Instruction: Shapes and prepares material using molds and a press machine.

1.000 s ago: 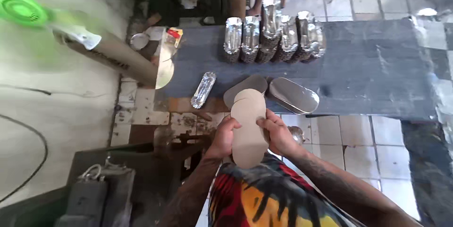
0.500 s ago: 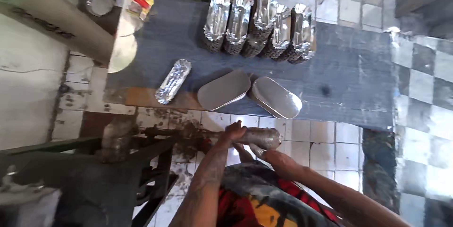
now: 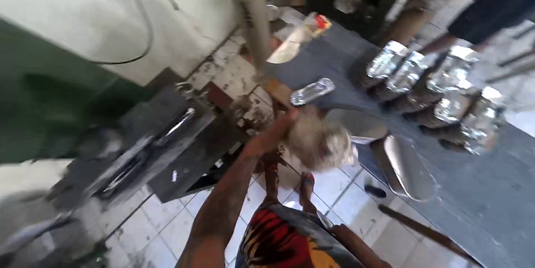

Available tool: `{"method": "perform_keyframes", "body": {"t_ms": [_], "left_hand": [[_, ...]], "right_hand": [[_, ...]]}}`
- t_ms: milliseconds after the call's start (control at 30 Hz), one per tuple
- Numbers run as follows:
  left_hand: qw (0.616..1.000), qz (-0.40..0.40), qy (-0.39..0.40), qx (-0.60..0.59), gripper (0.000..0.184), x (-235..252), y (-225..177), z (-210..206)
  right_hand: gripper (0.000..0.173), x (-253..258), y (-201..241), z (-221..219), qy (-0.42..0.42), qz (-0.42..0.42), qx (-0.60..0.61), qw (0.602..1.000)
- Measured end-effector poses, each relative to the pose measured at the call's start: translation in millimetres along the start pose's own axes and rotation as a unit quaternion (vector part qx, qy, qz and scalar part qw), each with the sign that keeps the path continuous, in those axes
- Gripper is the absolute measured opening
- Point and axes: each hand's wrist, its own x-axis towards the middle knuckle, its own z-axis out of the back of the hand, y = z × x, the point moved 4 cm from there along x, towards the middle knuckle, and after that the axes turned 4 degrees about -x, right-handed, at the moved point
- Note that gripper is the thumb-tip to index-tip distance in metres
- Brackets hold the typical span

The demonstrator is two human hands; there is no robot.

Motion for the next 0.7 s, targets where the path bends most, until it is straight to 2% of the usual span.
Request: {"method": "perform_keyframes", "body": {"t_ms": [33,67,133,167,233,300,333,367,400,467,533,633,667,700], "left_hand": [[0.994,-0.030,-0.097,-0.039,0.040,-3,-10,32],[0.982,-0.080,-0.159,-0.056,0.037,3,-17,68],[0.967,-0.132,-0.208,-0.063,0.040,-1,-37,108],[0.969,-0.128,-0.211,-0.010,0.045,-15,-38,112],[0.965,-0.056,-0.219,0.132,0.057,-42,1,126],[0.917,0.091,-0.273,0.277,0.066,-76,46,173],[0.889,0.164,-0.287,0.316,0.073,-95,64,204],[0.872,0.203,-0.289,0.339,0.074,-112,77,230],[0.875,0.216,-0.266,0.340,0.070,-129,84,246],[0.901,0.176,-0.188,0.348,0.054,-166,75,245],[0.904,0.141,-0.089,0.394,0.044,-215,65,235],[0.869,0.149,-0.025,0.471,0.043,-273,105,276],[0.863,0.133,-0.027,0.487,0.043,-287,123,293],[0.860,0.121,-0.027,0.494,0.043,-298,132,303]], "right_hand": [[0.036,7,-3,-1,-0.002,0.022,-0.006,1.000],[0.036,12,-1,0,0.000,0.032,-0.006,0.999],[0.035,22,11,15,-0.005,0.052,0.018,0.998],[0.034,32,16,24,-0.018,0.061,0.031,0.997],[0.036,56,37,42,-0.037,0.053,0.063,0.996],[0.037,81,81,70,-0.089,0.065,0.097,0.989],[0.034,94,110,85,-0.130,0.085,0.101,0.983],[0.031,107,144,99,-0.175,0.109,0.096,0.974],[0.029,120,178,112,-0.226,0.145,0.083,0.960],[0.029,143,251,133,-0.320,0.254,0.007,0.913],[0.029,166,318,138,-0.354,0.396,-0.142,0.835],[0.023,216,391,125,-0.275,0.537,-0.354,0.715],[0.022,236,407,120,-0.239,0.560,-0.396,0.687],[0.023,258,421,116,-0.204,0.561,-0.429,0.678]]}}
